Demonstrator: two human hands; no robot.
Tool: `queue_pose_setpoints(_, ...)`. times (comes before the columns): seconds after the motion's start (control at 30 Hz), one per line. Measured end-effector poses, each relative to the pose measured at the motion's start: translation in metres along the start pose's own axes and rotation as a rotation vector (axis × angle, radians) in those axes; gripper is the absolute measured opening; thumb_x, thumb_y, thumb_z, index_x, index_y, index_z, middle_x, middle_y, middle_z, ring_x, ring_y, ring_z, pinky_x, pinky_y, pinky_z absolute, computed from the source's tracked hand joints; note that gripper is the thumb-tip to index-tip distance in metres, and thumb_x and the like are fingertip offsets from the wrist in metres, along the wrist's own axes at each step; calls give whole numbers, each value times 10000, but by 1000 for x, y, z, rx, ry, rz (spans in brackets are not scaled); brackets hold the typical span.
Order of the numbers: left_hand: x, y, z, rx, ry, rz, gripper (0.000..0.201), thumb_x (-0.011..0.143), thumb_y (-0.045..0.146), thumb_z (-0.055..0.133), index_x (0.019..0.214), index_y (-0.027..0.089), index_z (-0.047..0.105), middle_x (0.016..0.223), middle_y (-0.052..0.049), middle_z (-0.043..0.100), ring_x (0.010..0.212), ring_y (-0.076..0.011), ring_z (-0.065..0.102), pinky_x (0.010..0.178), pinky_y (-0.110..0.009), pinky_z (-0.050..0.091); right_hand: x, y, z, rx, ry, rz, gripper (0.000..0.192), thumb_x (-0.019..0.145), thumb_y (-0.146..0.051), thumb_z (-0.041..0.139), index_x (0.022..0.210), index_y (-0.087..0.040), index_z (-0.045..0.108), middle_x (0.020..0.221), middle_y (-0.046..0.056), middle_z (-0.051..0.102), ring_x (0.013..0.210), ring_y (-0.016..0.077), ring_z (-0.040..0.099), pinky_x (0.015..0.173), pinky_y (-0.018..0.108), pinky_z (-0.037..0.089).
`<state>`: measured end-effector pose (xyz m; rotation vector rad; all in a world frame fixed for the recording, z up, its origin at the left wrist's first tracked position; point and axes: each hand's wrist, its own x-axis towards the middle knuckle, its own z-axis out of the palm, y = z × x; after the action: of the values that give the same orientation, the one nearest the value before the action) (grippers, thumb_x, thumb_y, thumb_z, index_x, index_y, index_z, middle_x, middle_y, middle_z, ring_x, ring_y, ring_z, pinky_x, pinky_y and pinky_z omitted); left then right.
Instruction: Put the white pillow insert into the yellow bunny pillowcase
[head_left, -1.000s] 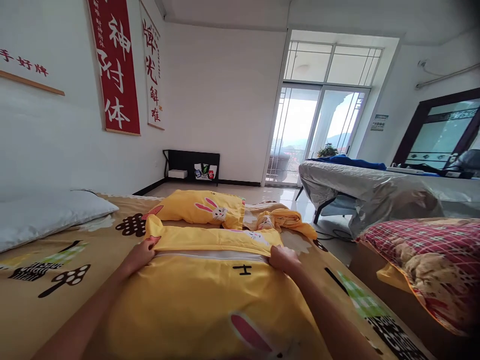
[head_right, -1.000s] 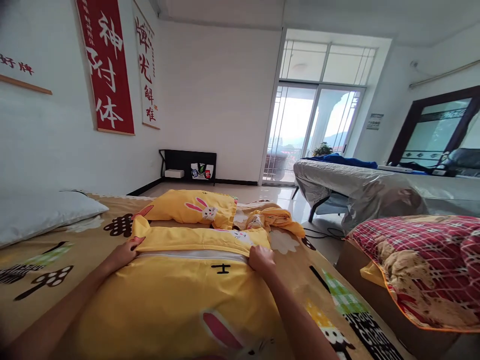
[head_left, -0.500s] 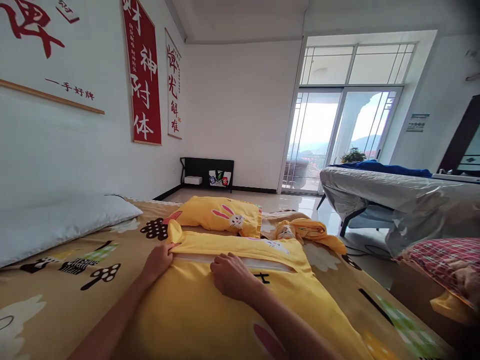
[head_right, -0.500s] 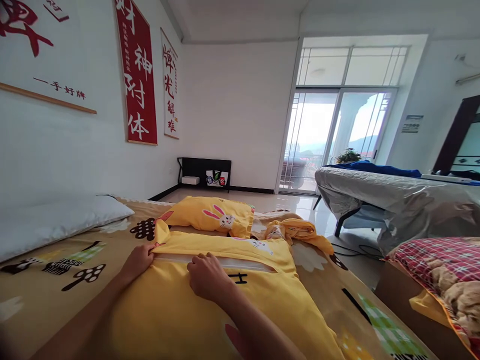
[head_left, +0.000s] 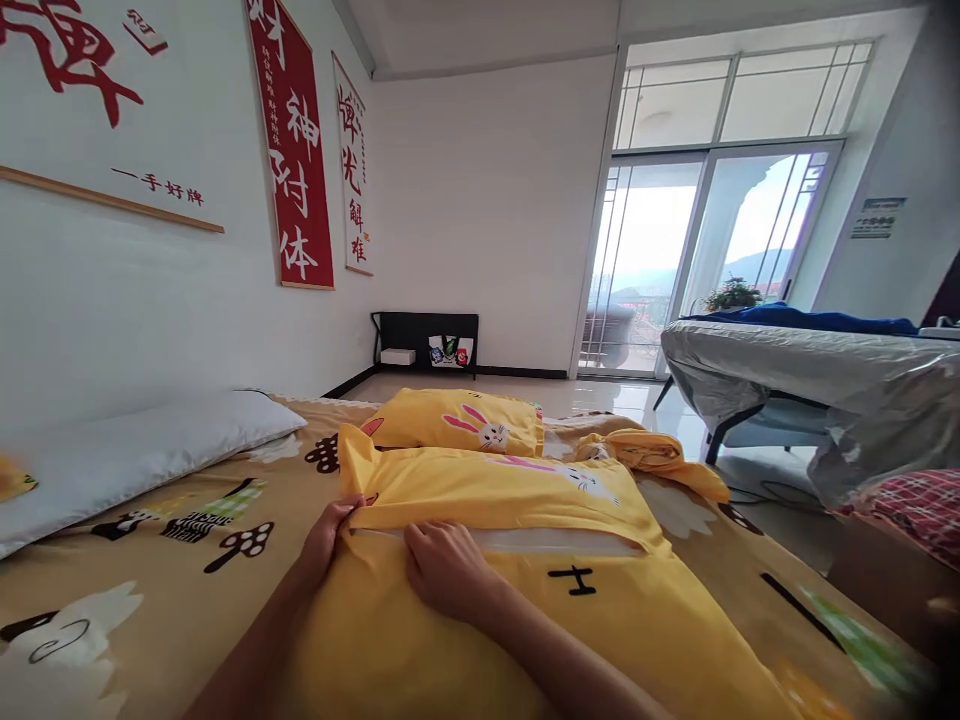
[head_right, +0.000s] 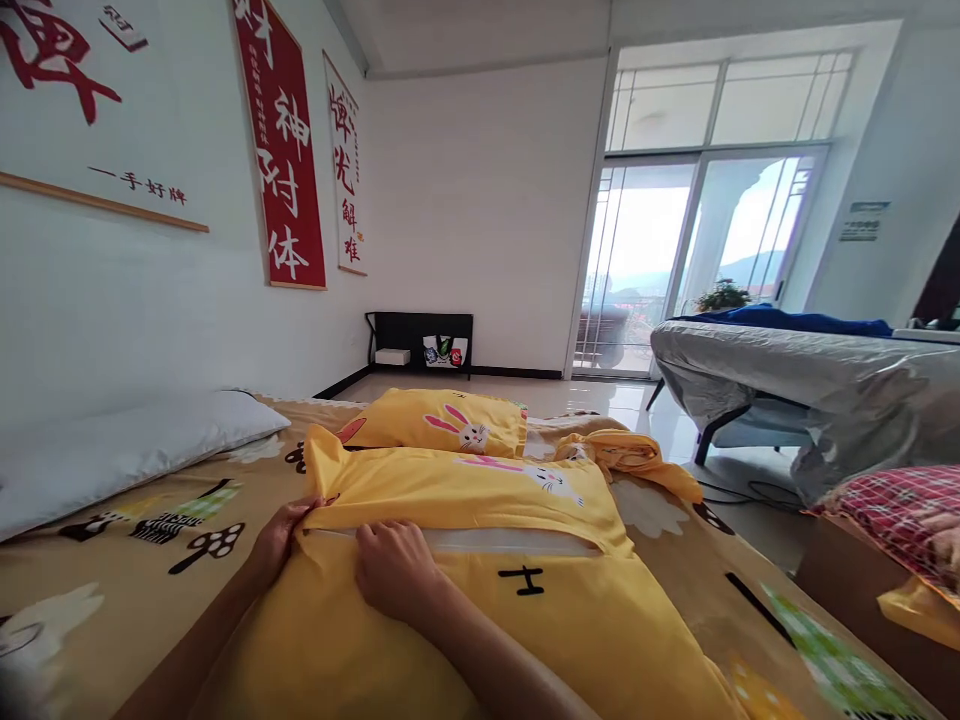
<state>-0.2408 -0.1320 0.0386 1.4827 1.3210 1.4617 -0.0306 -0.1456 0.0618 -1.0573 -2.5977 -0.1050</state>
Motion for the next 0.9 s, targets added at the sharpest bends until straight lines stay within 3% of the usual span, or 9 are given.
queue_pose_setpoints(0.17,-21,18,2,-207,-125,61,201,675,382,455,658,196,380,680,3,461,611,-131,415,573,-246,393,6,-33,-1,60,94,69,202,921,-279,389,959,-189,566,852,32,683,717,146,617,590,263,194)
queue_pose_setpoints(0.37,-43,30,-15,49,-152,120,306,850,497,464,759,206,470,754,-9,491,754,-169,474,717,-253,428,4,-52,3,123,330,-8,137,899,-278,455,839,-193,544,768,-25,669,663,111,604,597,256,195)
queue_pose_setpoints(0.53,-55,47,-15,111,-183,169,355,890,517,464,751,190,487,736,0,446,726,-152,430,683,-240,392,2,-59,5,89,539,-101,142,867,-245,506,740,-182,499,703,-27,630,632,106,570,617,254,236)
queue_pose_setpoints(0.8,-67,51,-14,182,-153,185,400,894,560,433,756,188,486,729,-1,449,702,-154,432,661,-251,395,2,-67,10,179,444,-68,238,928,-242,419,721,-172,511,670,-19,632,572,88,549,562,258,170)
queue_pose_setpoints(0.9,-72,50,-12,222,-120,211,380,912,548,402,806,196,499,754,-9,479,712,-163,464,677,-263,415,0,-68,8,280,371,7,236,912,-251,415,724,-176,537,671,-18,640,559,77,535,553,251,159)
